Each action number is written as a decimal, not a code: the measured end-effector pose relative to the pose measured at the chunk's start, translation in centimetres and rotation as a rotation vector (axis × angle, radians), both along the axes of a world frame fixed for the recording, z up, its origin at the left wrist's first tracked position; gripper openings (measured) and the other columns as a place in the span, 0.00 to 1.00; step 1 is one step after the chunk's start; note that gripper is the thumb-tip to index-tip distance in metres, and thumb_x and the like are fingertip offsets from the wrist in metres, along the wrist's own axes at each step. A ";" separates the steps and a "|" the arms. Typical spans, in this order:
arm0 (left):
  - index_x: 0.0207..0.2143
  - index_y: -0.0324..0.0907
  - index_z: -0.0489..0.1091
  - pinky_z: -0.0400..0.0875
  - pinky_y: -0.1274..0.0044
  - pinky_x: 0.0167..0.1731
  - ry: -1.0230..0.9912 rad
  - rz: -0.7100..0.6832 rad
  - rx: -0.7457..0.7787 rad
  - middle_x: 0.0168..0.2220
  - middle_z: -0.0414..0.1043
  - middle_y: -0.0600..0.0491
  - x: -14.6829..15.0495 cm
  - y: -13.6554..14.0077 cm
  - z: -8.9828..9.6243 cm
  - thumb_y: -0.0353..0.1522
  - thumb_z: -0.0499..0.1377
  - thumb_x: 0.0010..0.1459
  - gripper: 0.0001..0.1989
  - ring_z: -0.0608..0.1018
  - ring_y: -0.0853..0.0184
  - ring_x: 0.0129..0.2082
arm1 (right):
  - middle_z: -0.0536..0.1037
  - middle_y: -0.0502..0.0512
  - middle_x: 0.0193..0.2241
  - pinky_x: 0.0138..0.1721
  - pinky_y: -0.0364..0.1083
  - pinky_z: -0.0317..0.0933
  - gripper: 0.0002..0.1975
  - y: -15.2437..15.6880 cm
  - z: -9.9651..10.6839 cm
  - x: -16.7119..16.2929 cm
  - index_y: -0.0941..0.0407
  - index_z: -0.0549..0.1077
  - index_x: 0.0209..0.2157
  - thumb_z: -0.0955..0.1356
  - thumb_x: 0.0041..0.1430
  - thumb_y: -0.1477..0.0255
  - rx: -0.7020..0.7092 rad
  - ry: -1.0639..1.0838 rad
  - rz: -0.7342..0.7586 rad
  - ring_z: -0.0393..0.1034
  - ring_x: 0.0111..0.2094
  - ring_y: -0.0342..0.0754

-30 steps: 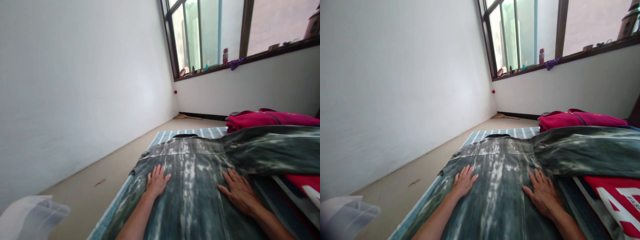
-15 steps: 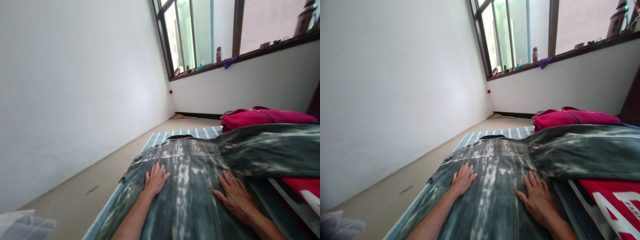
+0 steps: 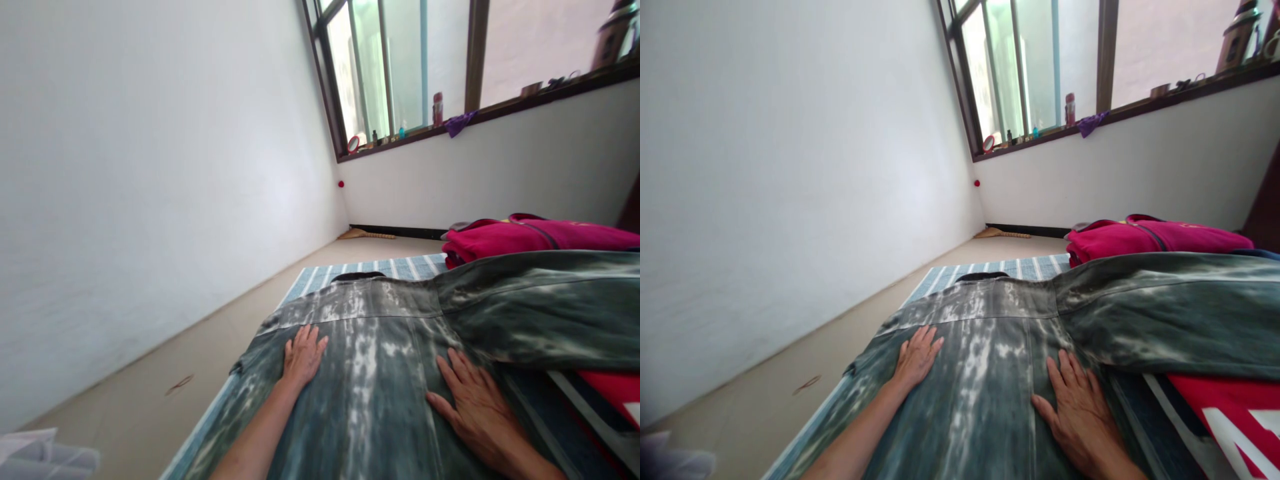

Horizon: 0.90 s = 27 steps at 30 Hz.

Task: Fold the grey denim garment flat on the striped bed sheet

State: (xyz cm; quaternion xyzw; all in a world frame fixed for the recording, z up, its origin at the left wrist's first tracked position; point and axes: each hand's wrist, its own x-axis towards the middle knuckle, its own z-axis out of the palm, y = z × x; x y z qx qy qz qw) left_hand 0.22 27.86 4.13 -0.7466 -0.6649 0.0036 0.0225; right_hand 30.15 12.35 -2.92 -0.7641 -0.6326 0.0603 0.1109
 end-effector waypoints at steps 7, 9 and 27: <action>0.58 0.37 0.62 0.50 0.65 0.61 0.031 -0.016 0.147 0.63 0.59 0.40 0.3 3.1 0.5 0.38 0.44 0.67 0.22 0.59 0.56 0.65 | 0.48 0.55 0.68 0.67 0.59 0.39 0.39 0.2 1.2 0.2 0.55 0.59 0.65 0.58 0.59 0.47 -0.095 0.006 0.017 0.39 0.68 0.57; 0.55 0.38 0.65 0.53 0.66 0.60 0.034 -0.048 0.124 0.61 0.63 0.41 0.3 4.1 0.5 0.39 0.45 0.67 0.21 0.63 0.56 0.63 | 0.48 0.56 0.68 0.66 0.59 0.40 0.39 0.2 1.4 0.4 0.55 0.60 0.65 0.58 0.59 0.47 -0.118 0.004 0.024 0.39 0.68 0.58; 0.64 0.52 0.56 0.50 0.45 0.57 -0.007 0.020 -0.157 0.69 0.45 0.43 -0.6 9.0 0.1 0.55 0.39 0.62 0.34 0.50 0.46 0.68 | 0.55 0.58 0.65 0.62 0.62 0.52 0.35 -0.1 -1.0 1.2 0.55 0.65 0.62 0.61 0.58 0.50 0.050 -0.099 0.040 0.51 0.65 0.61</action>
